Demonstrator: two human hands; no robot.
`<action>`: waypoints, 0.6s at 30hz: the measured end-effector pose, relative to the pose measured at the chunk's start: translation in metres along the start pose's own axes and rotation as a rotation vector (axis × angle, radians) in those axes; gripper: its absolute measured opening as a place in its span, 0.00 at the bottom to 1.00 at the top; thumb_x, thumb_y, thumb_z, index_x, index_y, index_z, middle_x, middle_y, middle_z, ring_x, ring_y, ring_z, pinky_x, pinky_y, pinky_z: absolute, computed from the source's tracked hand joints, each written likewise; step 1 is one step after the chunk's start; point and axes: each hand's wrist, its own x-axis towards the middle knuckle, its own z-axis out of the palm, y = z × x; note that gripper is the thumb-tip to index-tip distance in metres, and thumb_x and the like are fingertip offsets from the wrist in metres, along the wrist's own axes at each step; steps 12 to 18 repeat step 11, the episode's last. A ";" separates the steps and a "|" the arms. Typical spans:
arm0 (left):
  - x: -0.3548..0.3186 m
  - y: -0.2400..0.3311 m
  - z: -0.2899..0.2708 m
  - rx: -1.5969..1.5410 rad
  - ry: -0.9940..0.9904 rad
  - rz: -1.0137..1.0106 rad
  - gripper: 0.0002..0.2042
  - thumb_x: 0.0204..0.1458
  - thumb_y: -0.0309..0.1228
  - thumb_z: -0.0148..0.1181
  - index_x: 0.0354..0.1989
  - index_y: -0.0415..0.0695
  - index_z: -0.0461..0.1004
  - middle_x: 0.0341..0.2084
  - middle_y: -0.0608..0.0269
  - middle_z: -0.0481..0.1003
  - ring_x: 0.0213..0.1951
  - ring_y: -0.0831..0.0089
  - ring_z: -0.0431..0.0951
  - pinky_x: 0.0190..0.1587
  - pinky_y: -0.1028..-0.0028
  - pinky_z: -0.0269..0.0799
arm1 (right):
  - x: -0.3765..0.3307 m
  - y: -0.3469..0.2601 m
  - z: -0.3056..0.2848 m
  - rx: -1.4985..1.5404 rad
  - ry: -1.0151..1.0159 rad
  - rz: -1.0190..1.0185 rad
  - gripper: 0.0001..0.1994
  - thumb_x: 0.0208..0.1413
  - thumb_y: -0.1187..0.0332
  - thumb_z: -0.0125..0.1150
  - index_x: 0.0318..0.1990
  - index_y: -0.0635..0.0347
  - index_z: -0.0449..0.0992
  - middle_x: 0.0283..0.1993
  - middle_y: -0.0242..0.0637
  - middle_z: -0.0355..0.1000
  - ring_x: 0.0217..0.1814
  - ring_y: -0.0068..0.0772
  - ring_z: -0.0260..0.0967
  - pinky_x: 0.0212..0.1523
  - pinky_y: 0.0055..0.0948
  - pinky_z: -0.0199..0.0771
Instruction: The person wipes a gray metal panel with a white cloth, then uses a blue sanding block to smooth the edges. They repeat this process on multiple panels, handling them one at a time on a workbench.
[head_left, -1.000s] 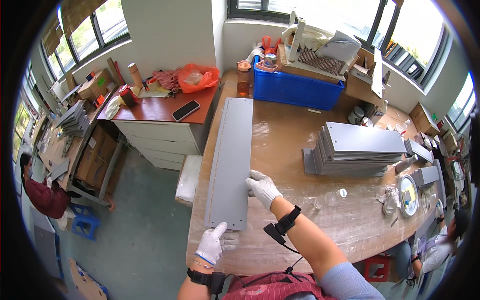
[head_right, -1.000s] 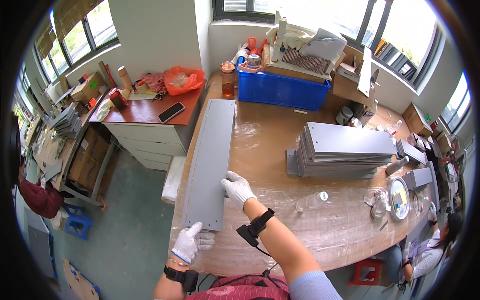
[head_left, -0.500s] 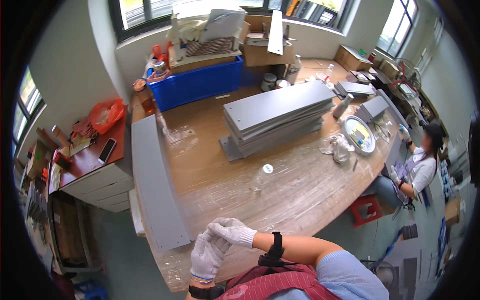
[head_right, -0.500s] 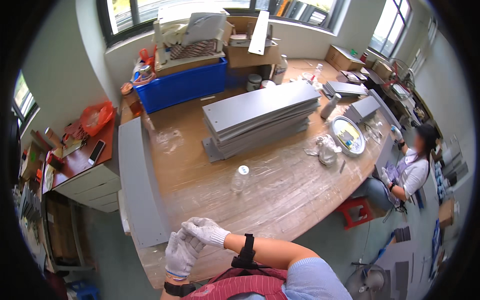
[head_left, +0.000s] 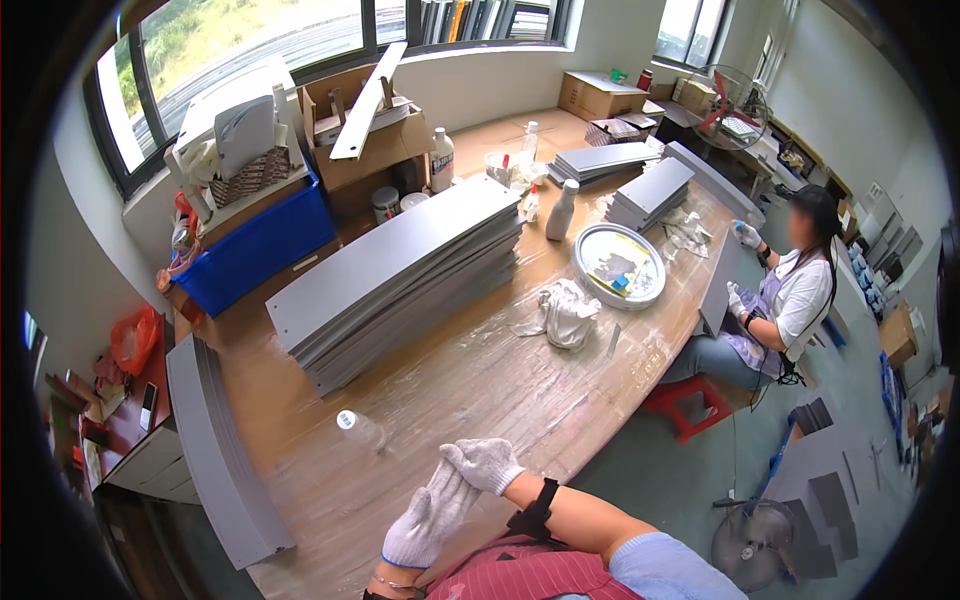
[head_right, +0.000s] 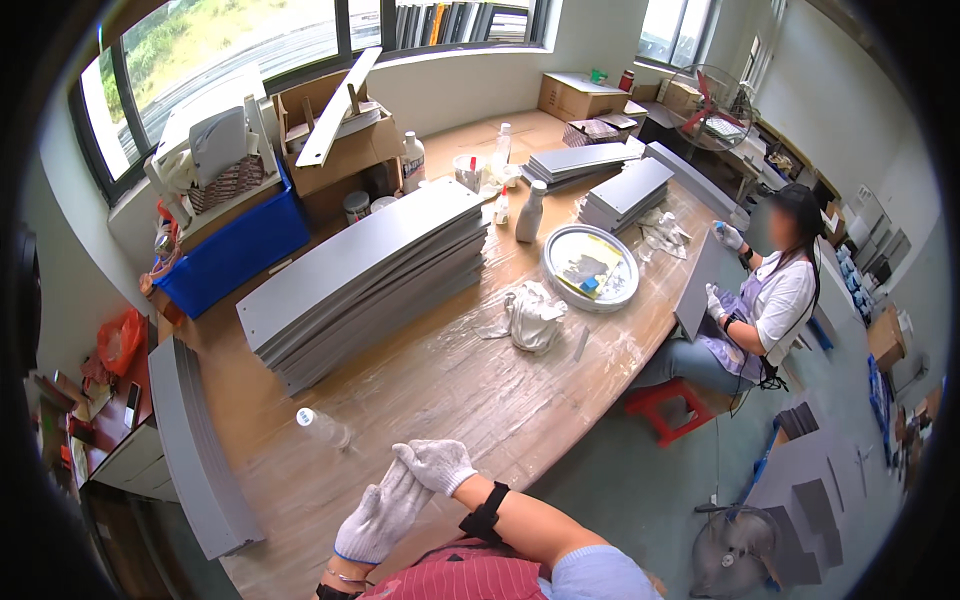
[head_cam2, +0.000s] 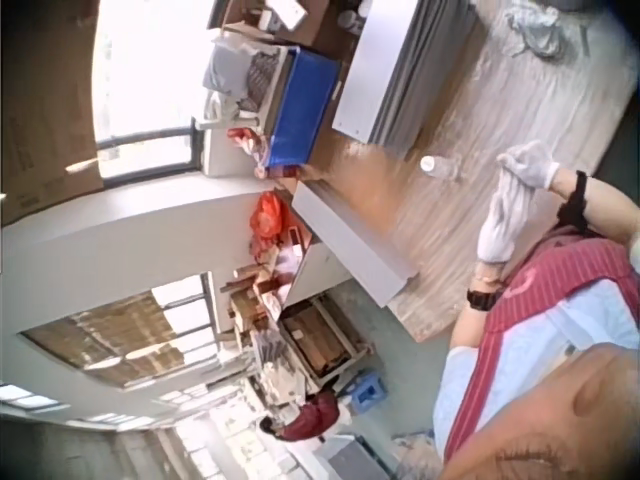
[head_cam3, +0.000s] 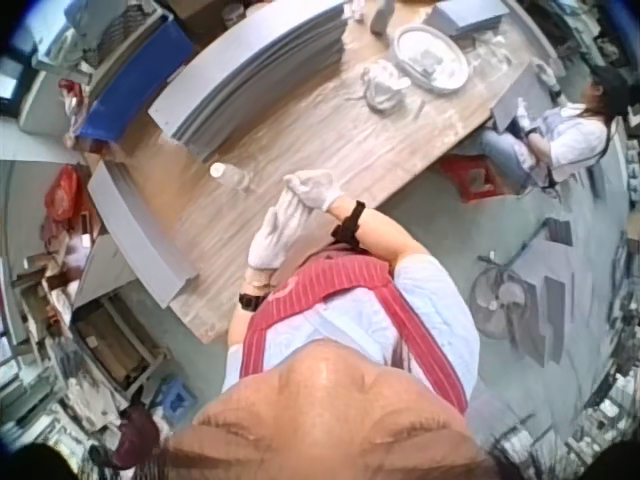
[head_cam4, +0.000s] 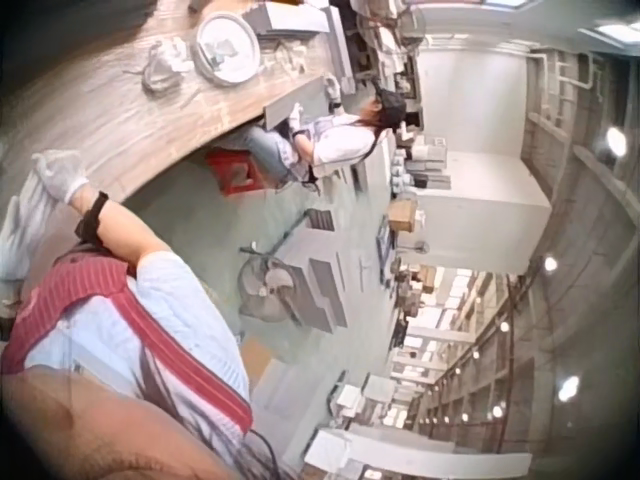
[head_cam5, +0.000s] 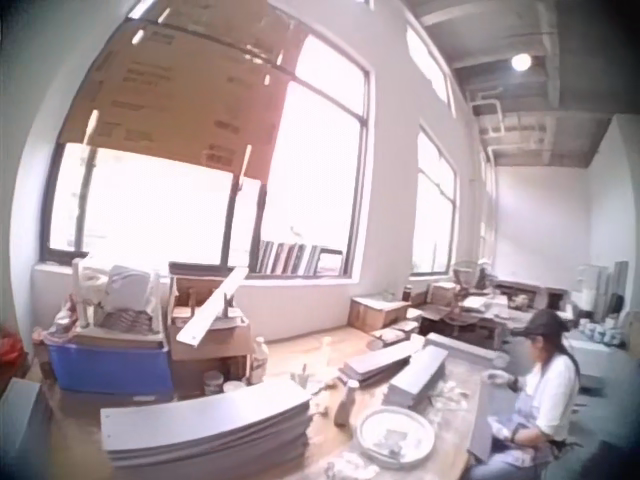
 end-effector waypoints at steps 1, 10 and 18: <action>0.004 -0.006 -0.006 0.051 0.080 0.017 0.26 0.69 0.36 0.41 0.74 0.42 0.51 0.70 0.49 0.57 0.71 0.55 0.58 0.71 0.53 0.54 | 0.007 0.009 0.003 -0.013 -0.010 0.000 0.25 0.68 0.46 0.43 0.35 0.51 0.82 0.32 0.43 0.79 0.35 0.51 0.79 0.38 0.45 0.78; 0.005 -0.023 -0.022 0.514 0.784 0.117 0.14 0.65 0.33 0.53 0.56 0.40 0.66 0.49 0.47 0.77 0.48 0.51 0.81 0.50 0.55 0.80 | 0.039 0.128 -0.054 0.124 -0.049 0.258 0.27 0.59 0.45 0.58 0.58 0.53 0.77 0.56 0.51 0.75 0.61 0.47 0.71 0.63 0.45 0.68; 0.025 -0.020 -0.013 0.548 0.745 0.158 0.16 0.66 0.34 0.53 0.58 0.42 0.66 0.50 0.47 0.77 0.49 0.52 0.81 0.50 0.55 0.80 | 0.038 0.133 -0.062 0.316 -0.045 0.330 0.28 0.58 0.46 0.62 0.60 0.52 0.76 0.56 0.51 0.75 0.64 0.43 0.70 0.68 0.42 0.64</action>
